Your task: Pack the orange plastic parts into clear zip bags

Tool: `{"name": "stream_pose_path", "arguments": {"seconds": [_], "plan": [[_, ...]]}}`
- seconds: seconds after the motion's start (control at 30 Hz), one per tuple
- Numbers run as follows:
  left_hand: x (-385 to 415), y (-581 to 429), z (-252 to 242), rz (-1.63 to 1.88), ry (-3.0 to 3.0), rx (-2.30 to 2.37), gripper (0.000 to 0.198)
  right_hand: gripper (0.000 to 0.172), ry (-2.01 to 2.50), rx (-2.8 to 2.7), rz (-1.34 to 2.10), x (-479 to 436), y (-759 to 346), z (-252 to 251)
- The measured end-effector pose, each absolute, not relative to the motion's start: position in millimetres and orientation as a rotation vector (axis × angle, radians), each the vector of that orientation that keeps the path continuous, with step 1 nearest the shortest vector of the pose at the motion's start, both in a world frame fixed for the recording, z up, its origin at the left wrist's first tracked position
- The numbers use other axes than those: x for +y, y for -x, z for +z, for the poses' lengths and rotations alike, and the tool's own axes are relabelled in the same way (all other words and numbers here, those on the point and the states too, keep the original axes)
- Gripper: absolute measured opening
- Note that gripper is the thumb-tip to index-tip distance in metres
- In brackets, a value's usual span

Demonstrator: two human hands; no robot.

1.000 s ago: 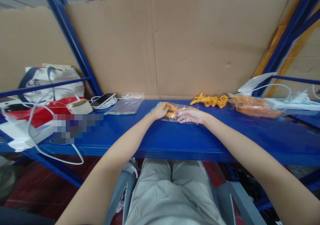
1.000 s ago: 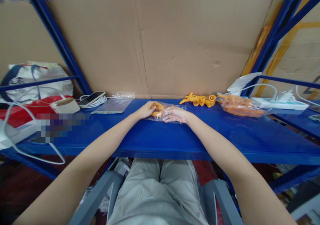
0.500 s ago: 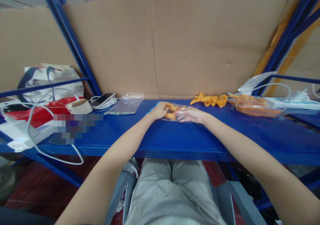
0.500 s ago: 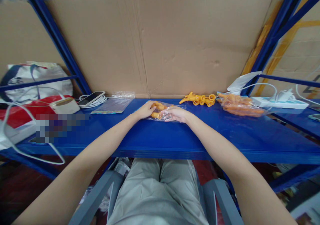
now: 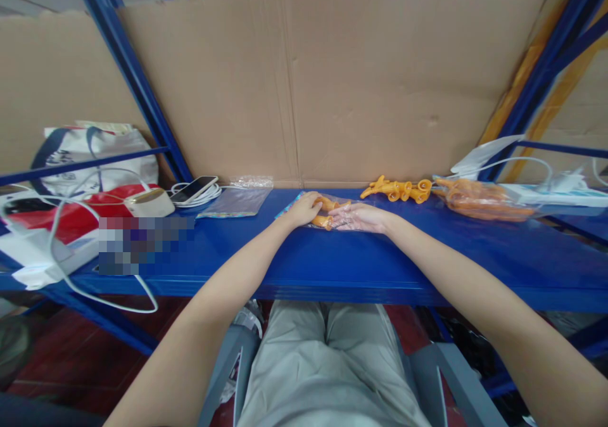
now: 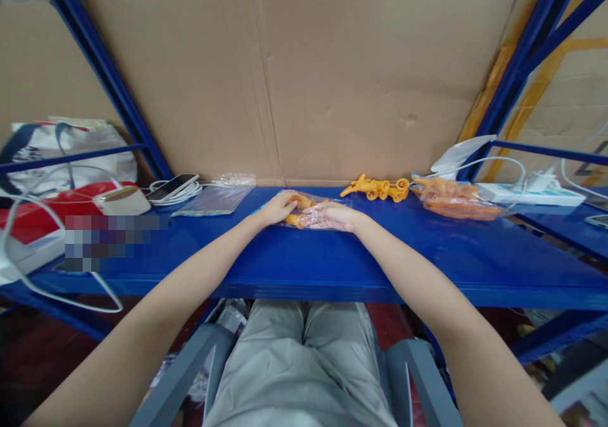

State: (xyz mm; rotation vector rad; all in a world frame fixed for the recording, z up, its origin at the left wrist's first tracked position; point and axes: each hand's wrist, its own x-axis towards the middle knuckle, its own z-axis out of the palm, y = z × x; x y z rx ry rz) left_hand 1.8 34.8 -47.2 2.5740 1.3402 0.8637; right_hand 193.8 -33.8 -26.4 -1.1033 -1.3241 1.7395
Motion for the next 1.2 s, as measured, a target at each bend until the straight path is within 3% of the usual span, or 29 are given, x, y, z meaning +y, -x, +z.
{"name": "stream_pose_path", "arguments": {"seconds": [0.47, 0.87, 1.03, 1.2], "plan": [[36.5, -1.6, -47.3, 0.811, -2.716, 1.310, 0.020, 0.025, 1.027, -1.317, 1.773, -28.3, -195.9, -30.7], [33.8, -1.7, -43.6, 0.785, -2.572, 1.307, 0.009, 0.025, 1.092, -1.319, 1.539, -20.3, -206.2, -30.6], [37.8, 1.5, -43.9, 0.745, -2.549, 1.303, 0.010, 0.019, 1.114, -1.261, 1.241, -10.4, -226.4, -23.9], [44.7, 6.1, -46.8, 0.692, -2.547, 1.332, 0.009, 0.025, 1.338, -1.244, 0.679, 11.0, -263.1, -23.5]]}}
